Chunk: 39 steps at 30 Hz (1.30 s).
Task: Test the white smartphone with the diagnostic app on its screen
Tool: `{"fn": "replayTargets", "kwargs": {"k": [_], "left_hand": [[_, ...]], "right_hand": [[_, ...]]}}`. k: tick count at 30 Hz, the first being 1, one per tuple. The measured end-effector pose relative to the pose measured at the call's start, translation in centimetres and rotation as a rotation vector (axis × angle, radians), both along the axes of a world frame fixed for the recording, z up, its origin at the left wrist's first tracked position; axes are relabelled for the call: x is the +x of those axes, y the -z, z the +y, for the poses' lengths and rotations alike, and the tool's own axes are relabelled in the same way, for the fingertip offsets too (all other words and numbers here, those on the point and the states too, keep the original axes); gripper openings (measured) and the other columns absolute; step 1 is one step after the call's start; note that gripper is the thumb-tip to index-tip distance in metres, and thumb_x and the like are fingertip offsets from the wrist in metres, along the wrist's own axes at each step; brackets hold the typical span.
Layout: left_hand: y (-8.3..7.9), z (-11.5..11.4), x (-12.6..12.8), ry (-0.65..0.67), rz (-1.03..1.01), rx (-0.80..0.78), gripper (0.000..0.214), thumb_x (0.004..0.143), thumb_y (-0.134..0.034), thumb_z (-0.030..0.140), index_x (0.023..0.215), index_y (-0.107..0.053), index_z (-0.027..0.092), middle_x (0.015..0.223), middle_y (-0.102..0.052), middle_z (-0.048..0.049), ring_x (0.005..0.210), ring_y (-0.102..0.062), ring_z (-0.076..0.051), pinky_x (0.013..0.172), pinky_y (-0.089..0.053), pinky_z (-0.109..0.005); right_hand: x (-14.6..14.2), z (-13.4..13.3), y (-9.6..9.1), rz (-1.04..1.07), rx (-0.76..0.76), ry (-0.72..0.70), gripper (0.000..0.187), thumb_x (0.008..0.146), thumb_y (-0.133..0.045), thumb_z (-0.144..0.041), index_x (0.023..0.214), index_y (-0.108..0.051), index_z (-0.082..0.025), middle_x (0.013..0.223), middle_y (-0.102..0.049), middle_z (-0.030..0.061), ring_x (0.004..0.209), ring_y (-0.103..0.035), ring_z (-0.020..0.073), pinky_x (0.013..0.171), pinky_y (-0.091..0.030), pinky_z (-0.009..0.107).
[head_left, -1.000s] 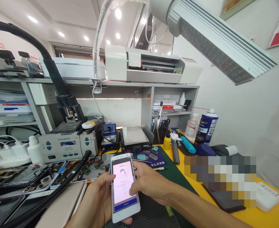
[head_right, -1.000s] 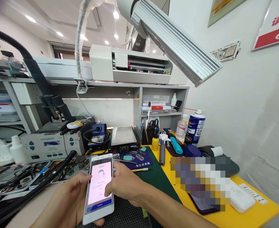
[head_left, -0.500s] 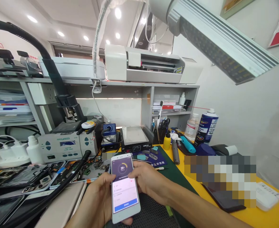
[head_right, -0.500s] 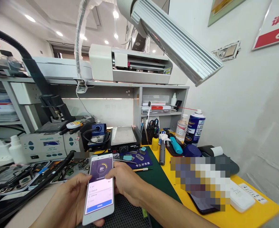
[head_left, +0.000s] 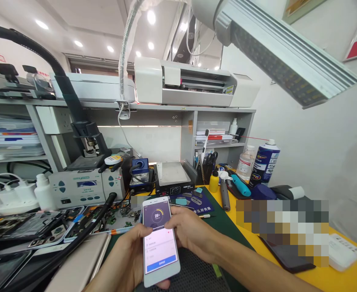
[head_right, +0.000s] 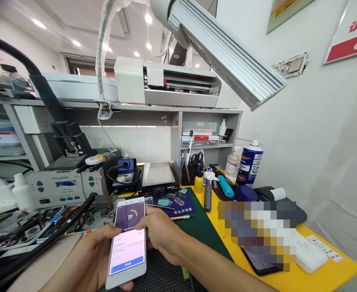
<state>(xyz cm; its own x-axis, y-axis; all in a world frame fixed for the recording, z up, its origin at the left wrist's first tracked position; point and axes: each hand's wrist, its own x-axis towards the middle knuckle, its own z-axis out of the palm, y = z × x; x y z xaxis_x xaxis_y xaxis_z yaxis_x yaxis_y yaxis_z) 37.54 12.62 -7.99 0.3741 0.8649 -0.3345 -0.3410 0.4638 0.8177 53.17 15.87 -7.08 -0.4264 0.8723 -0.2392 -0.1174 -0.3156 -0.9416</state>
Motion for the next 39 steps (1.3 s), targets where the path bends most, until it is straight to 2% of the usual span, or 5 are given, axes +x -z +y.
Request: {"fn": "replayTargets", "kwargs": {"k": [12, 17, 23, 32, 39], "left_hand": [[0.18, 0.01, 0.07, -0.014, 0.038, -0.012, 0.042, 0.089, -0.050, 0.028, 0.127, -0.050, 0.010, 0.081, -0.072, -0.0103, 0.067, -0.068, -0.024, 0.051, -0.058, -0.037], [-0.08, -0.02, 0.09, -0.022, 0.100, 0.019, 0.047, 0.079, -0.053, 0.013, 0.125, -0.051, 0.012, 0.080, -0.072, -0.0075, 0.067, -0.068, -0.024, 0.051, -0.059, -0.037], [-0.22, -0.07, 0.26, -0.026, 0.112, 0.055, 0.054, 0.066, -0.052, 0.000, 0.119, -0.051, 0.011, 0.070, -0.071, -0.0045, 0.062, -0.068, -0.023, 0.048, -0.059, -0.036], [0.01, 0.13, 0.21, -0.036, 0.126, 0.026, 0.060, 0.067, -0.053, 0.004, 0.126, -0.046, 0.012, 0.082, -0.075, -0.0102, 0.064, -0.070, -0.025, 0.049, -0.059, -0.038], [0.14, 0.01, 0.08, -0.027, 0.097, 0.009, 0.053, 0.071, -0.052, 0.012, 0.123, -0.050, 0.012, 0.079, -0.072, -0.0075, 0.066, -0.068, -0.024, 0.052, -0.058, -0.038]], "right_hand": [[0.00, -0.10, -0.33, 0.003, -0.009, -0.006, 0.036, 0.058, -0.058, -0.023, 0.094, -0.060, -0.018, 0.078, -0.066, 0.0032, 0.073, -0.061, 0.0190, 0.070, -0.044, 0.032], [0.08, -0.06, -0.14, 0.017, -0.014, -0.005, 0.030, 0.062, -0.055, -0.024, 0.091, -0.056, -0.018, 0.075, -0.063, 0.0032, 0.072, -0.059, 0.0188, 0.074, -0.046, 0.034], [-0.05, -0.17, -0.25, 0.017, -0.014, -0.009, 0.033, 0.063, -0.054, -0.023, 0.095, -0.059, -0.017, 0.075, -0.063, 0.0039, 0.073, -0.059, 0.0195, 0.072, -0.045, 0.033], [-0.01, -0.04, -0.34, 0.011, -0.032, 0.006, 0.028, 0.069, -0.051, -0.019, 0.096, -0.059, -0.016, 0.076, -0.063, 0.0043, 0.075, -0.061, 0.0196, 0.073, -0.046, 0.034], [-0.01, -0.13, -0.24, 0.006, -0.036, 0.009, 0.018, 0.074, -0.050, -0.017, 0.090, -0.057, -0.017, 0.072, -0.060, 0.0025, 0.072, -0.058, 0.0176, 0.076, -0.046, 0.034]]}}
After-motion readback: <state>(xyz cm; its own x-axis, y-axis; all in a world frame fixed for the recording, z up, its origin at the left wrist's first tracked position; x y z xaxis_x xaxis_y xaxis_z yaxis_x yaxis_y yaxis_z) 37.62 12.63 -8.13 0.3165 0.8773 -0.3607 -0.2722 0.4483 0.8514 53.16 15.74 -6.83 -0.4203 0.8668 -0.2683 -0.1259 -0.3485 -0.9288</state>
